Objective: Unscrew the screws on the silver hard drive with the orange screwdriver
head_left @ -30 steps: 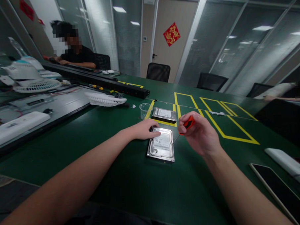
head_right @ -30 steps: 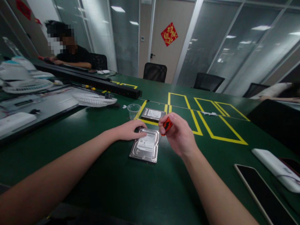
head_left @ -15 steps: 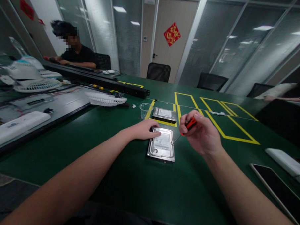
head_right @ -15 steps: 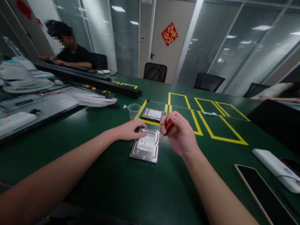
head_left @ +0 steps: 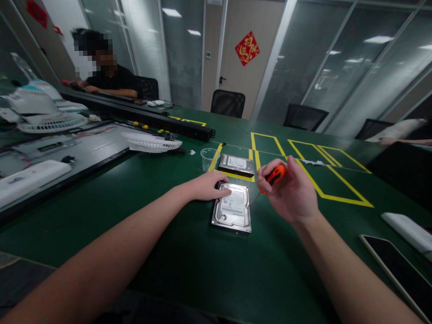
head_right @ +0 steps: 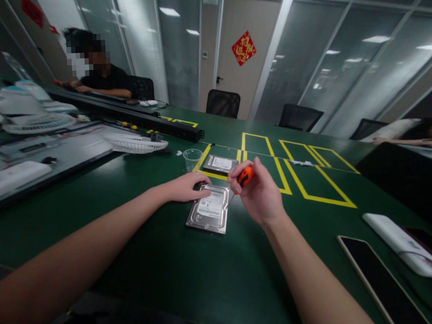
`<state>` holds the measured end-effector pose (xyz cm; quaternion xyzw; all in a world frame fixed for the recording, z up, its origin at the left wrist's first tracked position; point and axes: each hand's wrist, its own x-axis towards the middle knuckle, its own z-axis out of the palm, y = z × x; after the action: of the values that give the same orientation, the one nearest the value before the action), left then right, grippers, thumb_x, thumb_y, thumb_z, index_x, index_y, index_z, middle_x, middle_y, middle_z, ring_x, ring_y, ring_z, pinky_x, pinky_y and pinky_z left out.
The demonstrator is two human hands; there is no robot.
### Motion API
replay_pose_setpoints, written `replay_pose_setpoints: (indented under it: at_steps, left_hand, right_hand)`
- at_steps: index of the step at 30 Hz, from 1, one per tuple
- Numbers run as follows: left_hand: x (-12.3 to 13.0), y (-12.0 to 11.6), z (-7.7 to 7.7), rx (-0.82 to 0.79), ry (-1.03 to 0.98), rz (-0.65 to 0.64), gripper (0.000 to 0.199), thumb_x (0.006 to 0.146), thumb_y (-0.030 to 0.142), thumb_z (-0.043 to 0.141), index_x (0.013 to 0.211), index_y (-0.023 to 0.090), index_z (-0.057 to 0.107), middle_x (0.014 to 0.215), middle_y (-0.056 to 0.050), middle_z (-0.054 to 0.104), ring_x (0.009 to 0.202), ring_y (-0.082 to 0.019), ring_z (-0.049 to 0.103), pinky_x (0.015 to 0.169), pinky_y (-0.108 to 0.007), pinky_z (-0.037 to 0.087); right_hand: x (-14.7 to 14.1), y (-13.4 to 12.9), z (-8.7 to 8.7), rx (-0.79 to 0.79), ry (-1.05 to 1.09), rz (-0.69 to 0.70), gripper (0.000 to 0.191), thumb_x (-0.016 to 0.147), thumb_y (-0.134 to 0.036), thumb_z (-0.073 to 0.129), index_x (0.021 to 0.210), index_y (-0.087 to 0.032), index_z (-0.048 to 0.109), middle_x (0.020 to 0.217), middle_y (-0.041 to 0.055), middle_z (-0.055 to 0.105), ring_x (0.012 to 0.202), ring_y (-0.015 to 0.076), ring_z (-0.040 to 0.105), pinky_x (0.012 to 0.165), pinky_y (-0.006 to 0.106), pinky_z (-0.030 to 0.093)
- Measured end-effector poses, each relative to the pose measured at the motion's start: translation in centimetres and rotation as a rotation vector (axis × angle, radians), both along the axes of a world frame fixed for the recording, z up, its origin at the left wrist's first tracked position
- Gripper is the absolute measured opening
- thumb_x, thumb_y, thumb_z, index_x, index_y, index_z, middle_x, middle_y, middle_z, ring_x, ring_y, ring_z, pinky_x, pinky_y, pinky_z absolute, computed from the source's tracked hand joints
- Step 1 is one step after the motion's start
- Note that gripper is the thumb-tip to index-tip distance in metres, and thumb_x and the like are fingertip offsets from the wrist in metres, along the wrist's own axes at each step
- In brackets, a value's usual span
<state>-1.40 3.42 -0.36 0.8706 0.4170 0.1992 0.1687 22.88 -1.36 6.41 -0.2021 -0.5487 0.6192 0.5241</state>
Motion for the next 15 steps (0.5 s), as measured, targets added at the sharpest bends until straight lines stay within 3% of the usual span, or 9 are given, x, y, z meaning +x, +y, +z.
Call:
replay_pose_setpoints:
  at_steps: [4, 15]
  left_hand:
    - [-0.04, 0.09, -0.08, 0.003, -0.009, -0.003, 0.042, 0.093, 0.051, 0.061, 0.12, 0.019, 0.068, 0.122, -0.011, 0.07, 0.11, -0.026, 0.064, 0.094, -0.037, 0.047]
    - [0.02, 0.07, -0.05, 0.011, -0.007, -0.008, 0.041, 0.092, 0.049, 0.062, 0.118, 0.018, 0.068, 0.12, -0.011, 0.07, 0.107, -0.026, 0.065, 0.092, -0.037, 0.048]
  right_hand:
    - [0.0, 0.15, -0.01, -0.009, -0.009, 0.006, 0.055, 0.101, -0.061, 0.045, 0.073, -0.021, 0.071, 0.076, 0.0049, 0.062, 0.056, 0.0116, 0.045, 0.059, 0.031, 0.038]
    - [-0.3, -0.07, -0.23, -0.004, 0.003, 0.002, 0.037, 0.099, -0.047, 0.055, 0.075, -0.021, 0.067, 0.073, 0.0031, 0.06, 0.062, 0.0143, 0.051, 0.062, 0.031, 0.038]
